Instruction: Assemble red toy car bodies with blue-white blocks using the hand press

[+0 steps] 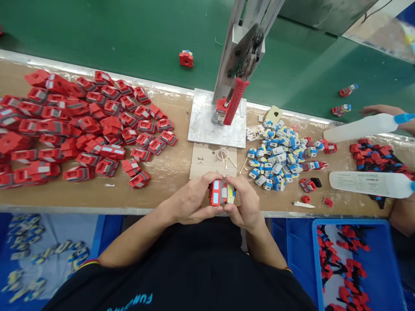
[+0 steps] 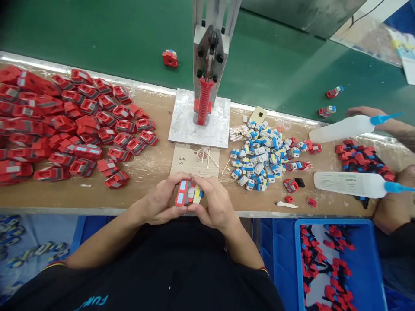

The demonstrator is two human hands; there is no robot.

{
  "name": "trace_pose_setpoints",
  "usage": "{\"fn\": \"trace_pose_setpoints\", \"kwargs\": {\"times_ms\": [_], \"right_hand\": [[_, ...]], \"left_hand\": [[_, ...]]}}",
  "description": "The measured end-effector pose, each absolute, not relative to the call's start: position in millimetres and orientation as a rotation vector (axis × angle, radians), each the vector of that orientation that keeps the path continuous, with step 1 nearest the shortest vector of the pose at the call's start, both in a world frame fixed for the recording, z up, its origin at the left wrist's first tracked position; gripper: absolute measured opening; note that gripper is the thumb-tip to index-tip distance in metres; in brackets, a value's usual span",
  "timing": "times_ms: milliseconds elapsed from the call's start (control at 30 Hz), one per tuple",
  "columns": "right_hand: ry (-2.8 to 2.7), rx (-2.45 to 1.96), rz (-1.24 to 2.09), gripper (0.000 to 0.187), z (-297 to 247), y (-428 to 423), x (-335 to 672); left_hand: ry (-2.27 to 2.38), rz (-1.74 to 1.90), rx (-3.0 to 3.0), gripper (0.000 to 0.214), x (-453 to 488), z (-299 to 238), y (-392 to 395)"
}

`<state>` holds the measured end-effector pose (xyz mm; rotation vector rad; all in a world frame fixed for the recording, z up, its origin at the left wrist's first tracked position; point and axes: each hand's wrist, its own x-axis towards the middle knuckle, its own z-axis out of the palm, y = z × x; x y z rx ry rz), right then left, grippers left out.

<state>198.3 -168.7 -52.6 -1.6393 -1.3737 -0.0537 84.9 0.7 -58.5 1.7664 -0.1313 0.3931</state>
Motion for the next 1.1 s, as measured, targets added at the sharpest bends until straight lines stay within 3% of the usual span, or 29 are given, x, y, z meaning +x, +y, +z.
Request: {"fn": "trace_pose_setpoints", "kwargs": {"times_ms": [233,567,1100], "right_hand": [[-0.866,-1.424,-0.286,0.021,-73,-145,187],[-0.825,-1.415,-0.029,0.042,-76,-150,186],[-0.873,-1.423,0.030,0.040,-84,-144,184]], "left_hand": [[0.332,0.705,1.155,0.060,84,-79,-28],[0.377,0.376,0.598,0.065,81,-59,-13],[0.335,0.365,0.522,0.058,76,-63,-11]]}}
